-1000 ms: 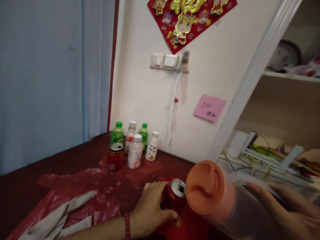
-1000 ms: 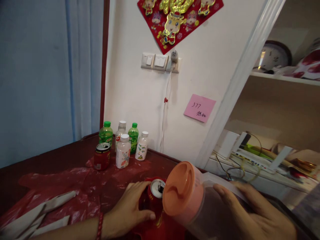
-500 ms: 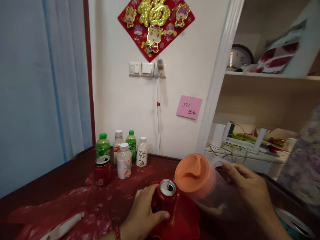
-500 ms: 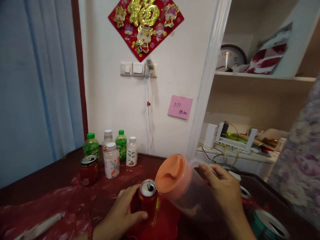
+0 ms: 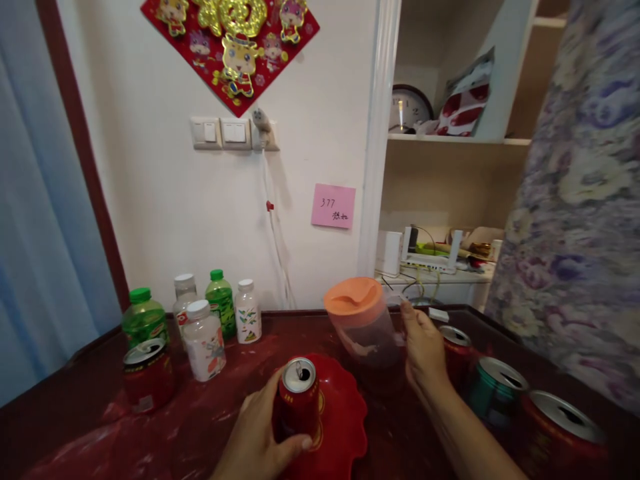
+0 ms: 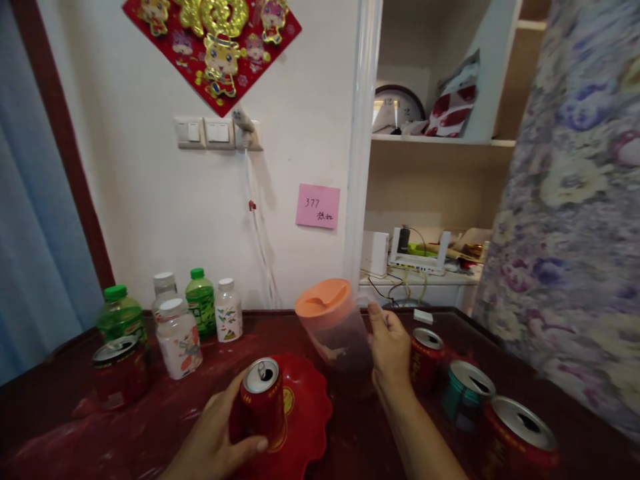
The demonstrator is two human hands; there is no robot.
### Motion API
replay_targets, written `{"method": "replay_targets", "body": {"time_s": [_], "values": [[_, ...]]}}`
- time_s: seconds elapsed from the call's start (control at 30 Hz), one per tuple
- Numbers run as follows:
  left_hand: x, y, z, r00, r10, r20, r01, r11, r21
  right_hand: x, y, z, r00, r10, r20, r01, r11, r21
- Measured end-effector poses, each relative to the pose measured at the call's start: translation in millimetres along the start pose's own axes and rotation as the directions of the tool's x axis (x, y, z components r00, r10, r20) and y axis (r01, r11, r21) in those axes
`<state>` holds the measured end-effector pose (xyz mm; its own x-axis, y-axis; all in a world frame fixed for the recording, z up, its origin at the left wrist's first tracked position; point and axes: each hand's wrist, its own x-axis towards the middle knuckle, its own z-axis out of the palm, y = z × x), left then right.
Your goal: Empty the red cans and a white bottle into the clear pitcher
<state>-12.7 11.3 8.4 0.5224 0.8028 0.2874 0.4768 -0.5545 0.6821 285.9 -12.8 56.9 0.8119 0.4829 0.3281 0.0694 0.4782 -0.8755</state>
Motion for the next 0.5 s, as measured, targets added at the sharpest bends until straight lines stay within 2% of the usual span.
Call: {"method": "replay_targets", "body": {"time_s": [0.23, 0.37, 0.5], "values": [[3.8, -11.9, 4.5, 0.999, -0.013, -0.048, 0.015, 0.999, 0.045, -4.7, 39.9, 5.1, 1.0, 0.007, -0.01, -0.006, 0.995, 0.103], [4.3, -12.4, 5.7, 0.996, -0.018, -0.091, 0.016, 1.0, -0.024, -5.1, 61.9, 7.1, 1.0, 0.01, -0.02, -0.007, 0.988, 0.152], [6.4, -14.3, 5.8, 0.994, -0.002, -0.107, -0.006, 0.997, -0.072, -7.5, 70.1, 10.8, 0.999, 0.035, 0.018, -0.038, 0.984, 0.176]]}}
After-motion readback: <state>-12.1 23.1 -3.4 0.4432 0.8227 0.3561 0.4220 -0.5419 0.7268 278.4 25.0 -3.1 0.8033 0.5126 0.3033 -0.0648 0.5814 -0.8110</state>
